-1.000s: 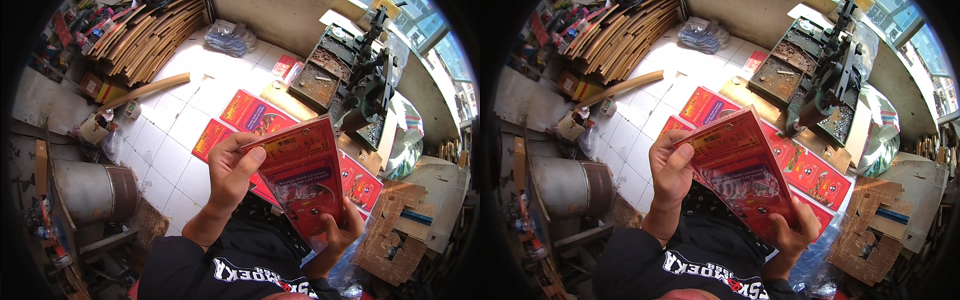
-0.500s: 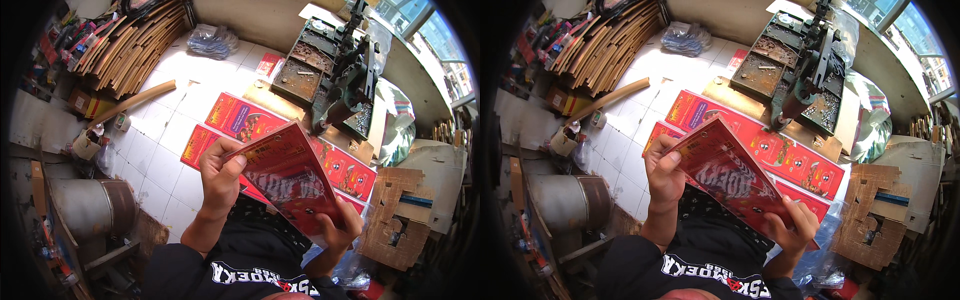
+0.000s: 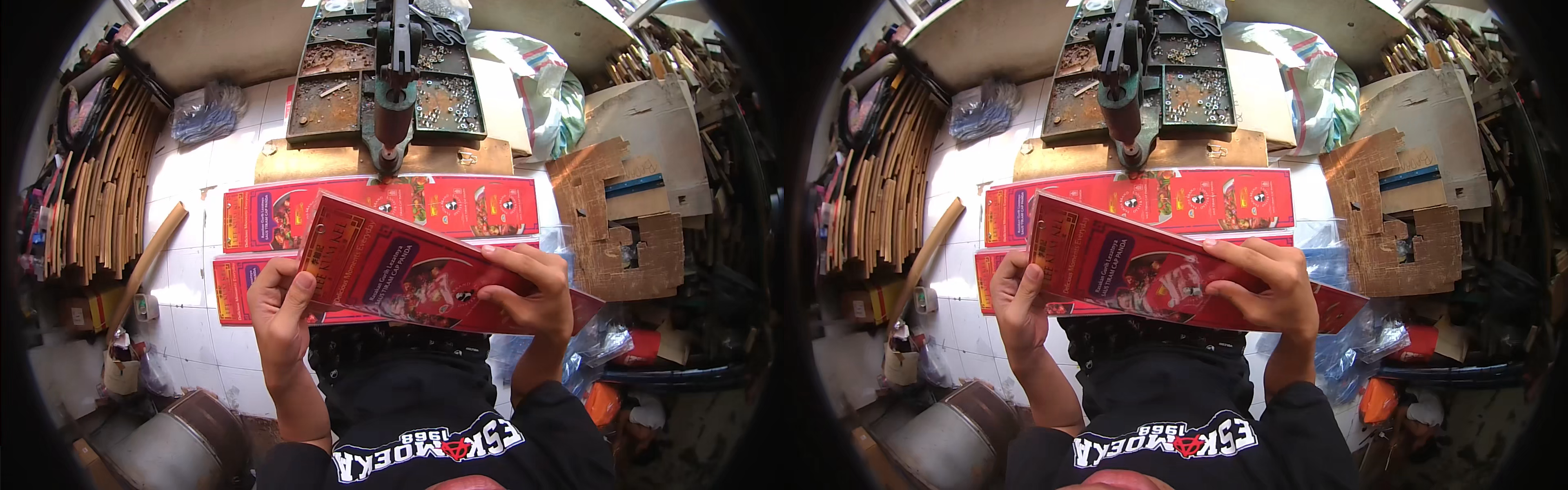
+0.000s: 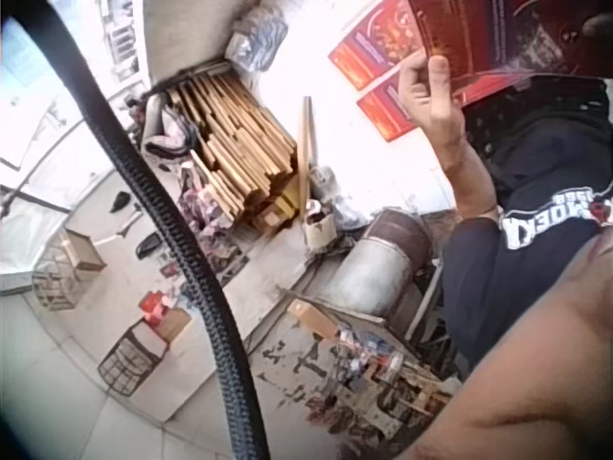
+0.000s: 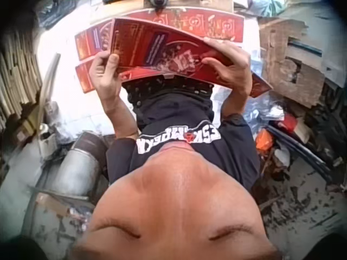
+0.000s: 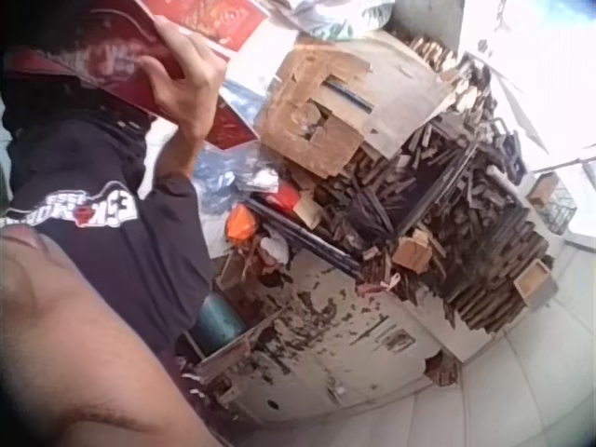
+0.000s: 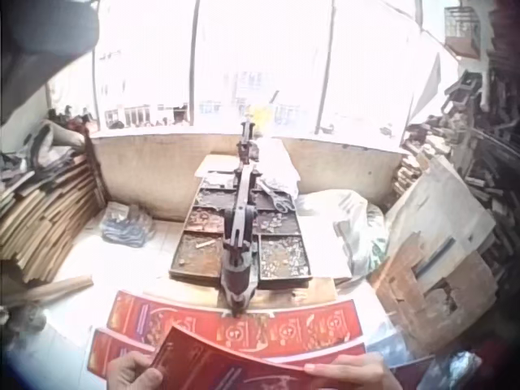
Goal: The person attaches metal eyelets to cardboard strips using a manual press machine and then organizes and stacks the finished items.
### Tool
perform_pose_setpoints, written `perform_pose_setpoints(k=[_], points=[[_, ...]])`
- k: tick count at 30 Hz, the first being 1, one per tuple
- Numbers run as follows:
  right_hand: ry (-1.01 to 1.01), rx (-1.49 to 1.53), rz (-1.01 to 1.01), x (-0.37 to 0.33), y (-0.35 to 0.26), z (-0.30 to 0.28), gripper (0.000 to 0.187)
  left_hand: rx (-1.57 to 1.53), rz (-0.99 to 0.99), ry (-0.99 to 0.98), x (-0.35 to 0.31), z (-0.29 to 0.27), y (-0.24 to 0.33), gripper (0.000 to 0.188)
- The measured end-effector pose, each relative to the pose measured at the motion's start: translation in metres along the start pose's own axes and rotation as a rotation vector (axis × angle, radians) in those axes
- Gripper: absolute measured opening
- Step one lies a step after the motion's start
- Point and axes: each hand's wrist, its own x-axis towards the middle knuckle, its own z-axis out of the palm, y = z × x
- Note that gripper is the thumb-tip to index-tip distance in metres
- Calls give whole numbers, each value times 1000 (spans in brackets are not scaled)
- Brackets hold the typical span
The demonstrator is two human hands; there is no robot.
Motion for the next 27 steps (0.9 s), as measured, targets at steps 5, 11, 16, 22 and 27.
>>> perform_pose_setpoints(k=[5,11,16,22,27], points=[[63,-157,-41,-3,6,2,55,-127,8,26,-1,-4,-12,13],[133,-183,61,-12,14,-1,47,-182,13,53,-2,-25,-14,17],[167,-138,137,-26,19,-5,43,-137,17,54,2,-3,-14,16],[319,-152,85,-51,20,-12,33,-106,70,10,11,22,-6,14],[410,-162,113,-64,13,-9,33,-48,132,-52,15,35,12,19]])
